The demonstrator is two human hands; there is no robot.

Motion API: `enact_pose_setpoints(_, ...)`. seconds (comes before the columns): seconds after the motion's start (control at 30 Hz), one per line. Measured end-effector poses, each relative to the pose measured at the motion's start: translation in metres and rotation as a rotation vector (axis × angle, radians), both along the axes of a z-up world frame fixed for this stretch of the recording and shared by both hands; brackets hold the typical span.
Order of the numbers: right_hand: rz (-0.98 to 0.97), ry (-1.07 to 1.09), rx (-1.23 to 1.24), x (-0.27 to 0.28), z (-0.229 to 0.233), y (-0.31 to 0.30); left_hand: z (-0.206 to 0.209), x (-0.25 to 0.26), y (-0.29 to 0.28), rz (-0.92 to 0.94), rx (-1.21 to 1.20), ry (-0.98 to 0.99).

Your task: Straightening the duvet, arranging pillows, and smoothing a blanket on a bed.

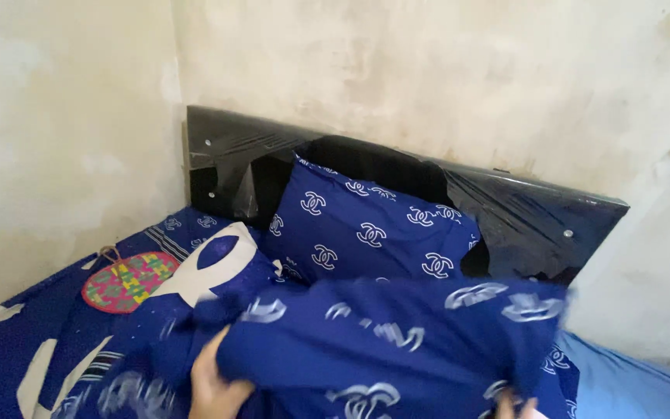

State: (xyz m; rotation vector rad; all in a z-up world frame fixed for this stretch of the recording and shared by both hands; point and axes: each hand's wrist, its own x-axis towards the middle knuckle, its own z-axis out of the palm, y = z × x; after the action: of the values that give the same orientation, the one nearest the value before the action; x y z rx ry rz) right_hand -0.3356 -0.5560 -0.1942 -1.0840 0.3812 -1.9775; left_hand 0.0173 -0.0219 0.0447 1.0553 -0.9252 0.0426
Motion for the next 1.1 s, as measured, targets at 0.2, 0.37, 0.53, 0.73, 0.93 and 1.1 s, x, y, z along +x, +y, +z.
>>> enact_pose_setpoints(0.2, 0.005, -0.166, -0.116, 0.064, 0.267, 0.083, 0.157, 0.052, -0.13, 0.159, 0.057, -0.429)
enact_pose_setpoints(0.37, 0.022, -0.095, -0.115, 0.088, 0.28, 0.03, 0.143, 0.107, -0.232, 0.277, 0.183, -0.66)
enact_pose_setpoints(0.53, -0.39, 1.019, 0.162, 0.095, 0.189, -0.018, 0.116, 0.116, -0.237, 0.218, 0.973, -0.514)
enact_pose_setpoints(0.73, -0.499, 1.535, 0.028, 0.085, 0.151, -0.001, 0.07, 0.12, -0.221, 0.133, 1.055, -0.53)
enact_pose_setpoints(0.93, -0.389, 1.827, -0.116, 0.123, 0.2, 0.042, 0.045, 0.103, -0.224, 0.09, 1.16, -0.52)
enact_pose_setpoints(1.1, -0.243, 1.843, -0.243, 0.155, 0.194, 0.019, 0.037, 0.079, -0.253, 0.081, 1.236, -0.599)
